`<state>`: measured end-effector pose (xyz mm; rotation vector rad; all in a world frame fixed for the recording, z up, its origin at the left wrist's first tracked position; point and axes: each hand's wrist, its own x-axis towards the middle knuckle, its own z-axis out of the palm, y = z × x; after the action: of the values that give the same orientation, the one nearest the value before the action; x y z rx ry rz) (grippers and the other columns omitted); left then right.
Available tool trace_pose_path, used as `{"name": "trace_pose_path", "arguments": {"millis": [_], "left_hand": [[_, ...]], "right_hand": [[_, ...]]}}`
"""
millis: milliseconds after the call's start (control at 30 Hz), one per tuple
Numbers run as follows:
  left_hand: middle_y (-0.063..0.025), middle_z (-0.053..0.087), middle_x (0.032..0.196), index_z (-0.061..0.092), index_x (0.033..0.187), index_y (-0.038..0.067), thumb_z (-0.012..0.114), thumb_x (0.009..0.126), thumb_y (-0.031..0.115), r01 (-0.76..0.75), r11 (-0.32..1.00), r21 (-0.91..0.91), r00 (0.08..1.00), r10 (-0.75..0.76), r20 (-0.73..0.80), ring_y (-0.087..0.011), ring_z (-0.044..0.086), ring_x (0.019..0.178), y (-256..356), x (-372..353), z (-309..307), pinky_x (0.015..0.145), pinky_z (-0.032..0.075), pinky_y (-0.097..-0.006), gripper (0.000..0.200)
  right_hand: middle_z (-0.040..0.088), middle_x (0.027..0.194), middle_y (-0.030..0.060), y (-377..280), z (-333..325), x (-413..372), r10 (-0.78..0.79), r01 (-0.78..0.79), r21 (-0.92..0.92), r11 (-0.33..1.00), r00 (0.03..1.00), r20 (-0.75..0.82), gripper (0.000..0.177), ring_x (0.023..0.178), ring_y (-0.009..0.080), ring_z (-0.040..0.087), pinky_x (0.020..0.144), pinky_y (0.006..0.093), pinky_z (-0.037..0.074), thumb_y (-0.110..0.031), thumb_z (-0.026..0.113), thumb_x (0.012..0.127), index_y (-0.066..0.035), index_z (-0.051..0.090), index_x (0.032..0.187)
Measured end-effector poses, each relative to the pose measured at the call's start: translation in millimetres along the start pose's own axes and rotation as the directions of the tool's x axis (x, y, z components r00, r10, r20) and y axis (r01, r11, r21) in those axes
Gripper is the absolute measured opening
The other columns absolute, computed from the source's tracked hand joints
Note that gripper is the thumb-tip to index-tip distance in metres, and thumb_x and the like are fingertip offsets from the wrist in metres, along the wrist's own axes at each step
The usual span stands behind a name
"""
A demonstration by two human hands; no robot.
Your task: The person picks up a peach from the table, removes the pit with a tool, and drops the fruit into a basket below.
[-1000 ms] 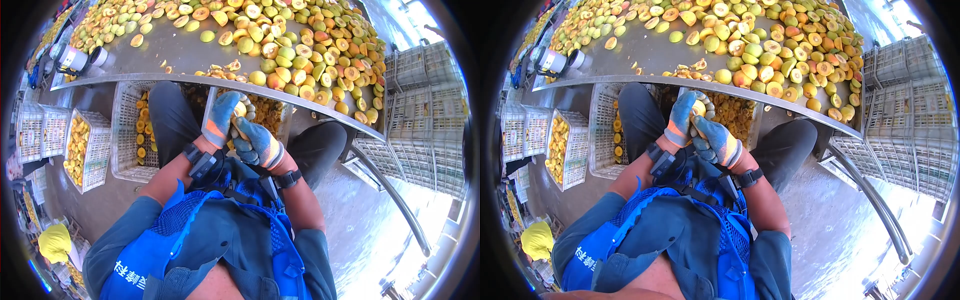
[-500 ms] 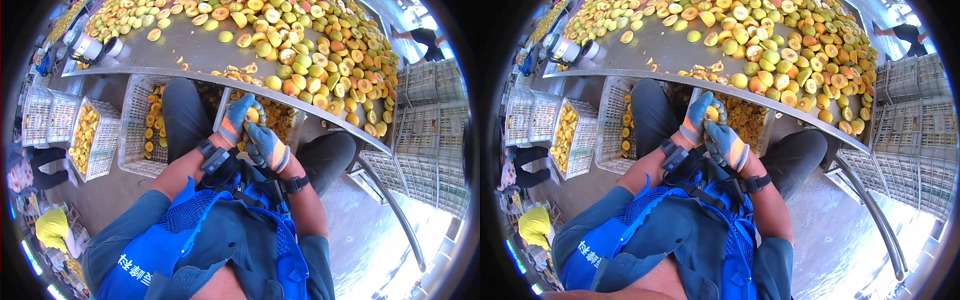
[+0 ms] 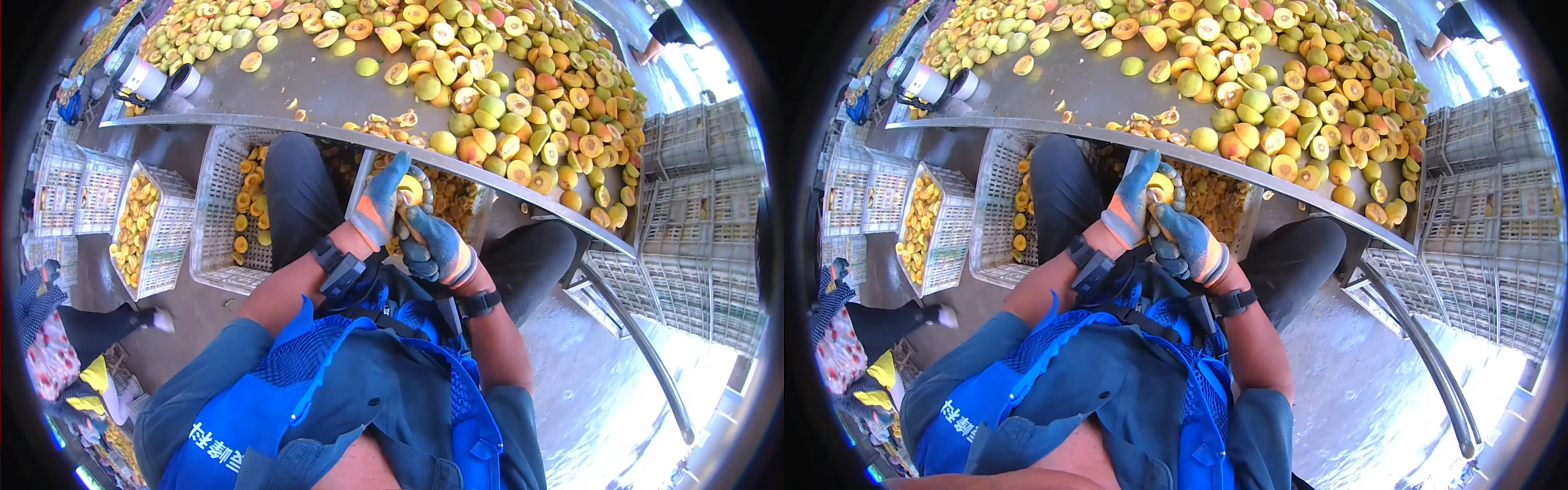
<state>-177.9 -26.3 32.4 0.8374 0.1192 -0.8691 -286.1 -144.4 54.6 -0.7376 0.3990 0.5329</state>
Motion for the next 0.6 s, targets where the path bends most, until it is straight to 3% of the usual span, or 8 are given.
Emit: {"name": "trace_pose_path", "arguments": {"millis": [233,333,367,400,467,533,567,600], "left_hand": [[-0.0093,0.066,0.084,0.061,0.1,0.008,0.063,0.099,0.045,-0.051,0.975,-0.215,0.997,0.039,-0.06,-0.0225,0.067,0.073,12.7,6.1,-5.1,0.063,0.057,-0.0349,0.037],[-0.0092,0.067,0.09,0.062,0.105,0.007,0.064,0.099,0.042,-0.268,0.961,-0.073,0.955,0.255,-0.152,-0.022,0.068,0.079,43.6,-0.2,-27.2,0.068,0.059,-0.0348,0.035],[-0.0094,0.068,0.092,0.063,0.107,0.007,0.062,0.1,0.04,-0.376,0.926,0.026,0.915,0.376,-0.147,-0.0217,0.069,0.082,58.5,-7.0,-37.5,0.071,0.06,-0.0352,0.034],[-0.0095,0.069,0.095,0.063,0.108,0.007,0.061,0.101,0.038,-0.478,0.87,0.123,0.861,0.492,-0.129,-0.0215,0.07,0.084,74.7,-15.4,-48.2,0.074,0.061,-0.0357,0.032],[-0.0101,0.068,0.097,0.062,0.105,0.006,0.057,0.105,0.028,-0.582,0.126,0.803,0.437,0.881,0.179,-0.0235,0.071,0.08,99.9,-33.2,-67.2,0.068,0.062,-0.0371,0.022],[-0.0091,0.069,0.098,0.063,0.109,0.004,0.059,0.103,0.019,-0.679,0.629,0.377,0.575,0.776,-0.259,-0.0222,0.07,0.085,135.6,-47.8,-110.0,0.075,0.061,-0.0372,0.017],[-0.01,0.068,0.1,0.063,0.113,0.003,0.063,0.101,0.018,-0.428,0.031,0.903,0.263,0.96,0.092,-0.0231,0.069,0.088,147.1,-64.4,-135.0,0.079,0.059,-0.0373,0.019],[-0.0108,0.068,0.102,0.063,0.116,0.002,0.066,0.098,0.016,0.112,-0.598,0.794,0.173,0.798,0.577,-0.024,0.068,0.091,162.0,-76.6,-158.1,0.083,0.058,-0.0374,0.023]], "right_hand": [[0.05,0.058,-0.001,-7.7,6.0,-8.6,-0.14,0.135,-0.239,0.962,0.99,-0.002,0.039,0.044,0.0087,0.045,0.041,0.0239,0.033,-0.041,0.048,0.107,-0.005,0.061,0.096],[0.052,0.058,0.0038,12.6,5.5,2.5,-0.628,0.466,-0.631,0.62,0.777,-0.043,0.04,0.05,0.0176,0.053,0.049,0.0303,0.045,-0.037,0.044,0.108,-0.002,0.06,0.099],[0.061,0.064,0.0159,9.6,9.0,-1.5,-0.826,0.506,-0.844,0.175,0.542,0.154,0.041,0.062,0.0357,0.065,0.06,0.0432,0.053,-0.038,0.046,0.106,0.0,0.061,0.101],[0.063,0.067,0.0198,11.2,0.1,6.8,-0.736,0.284,-0.935,0.214,0.676,0.036,0.041,0.067,0.0403,0.065,0.063,0.0464,0.053,-0.039,0.048,0.105,0.0,0.062,0.099],[0.066,0.075,0.0278,25.2,-31.9,32.8,-0.523,-0.201,-0.96,0.193,0.807,-0.274,0.042,0.077,0.0495,0.066,0.068,0.053,0.053,-0.04,0.051,0.104,-0.001,0.063,0.097],[0.066,0.079,0.0313,26.0,-36.7,37.5,-0.614,-0.151,-0.962,0.228,0.744,-0.263,0.044,0.082,0.0511,0.066,0.068,0.0562,0.051,-0.043,0.054,0.102,-0.002,0.065,0.092],[0.065,0.075,0.0305,31.3,-30.2,34.1,-0.623,-0.133,-0.966,0.221,0.743,-0.245,0.042,0.076,0.0513,0.065,0.063,0.0554,0.05,-0.041,0.056,0.102,-0.002,0.064,0.091],[0.063,0.07,0.0296,34.8,-24.2,33.3,-0.645,-0.11,-0.97,0.215,0.731,-0.225,0.039,0.071,0.0514,0.064,0.059,0.0547,0.049,-0.039,0.058,0.101,-0.002,0.064,0.09]]}}
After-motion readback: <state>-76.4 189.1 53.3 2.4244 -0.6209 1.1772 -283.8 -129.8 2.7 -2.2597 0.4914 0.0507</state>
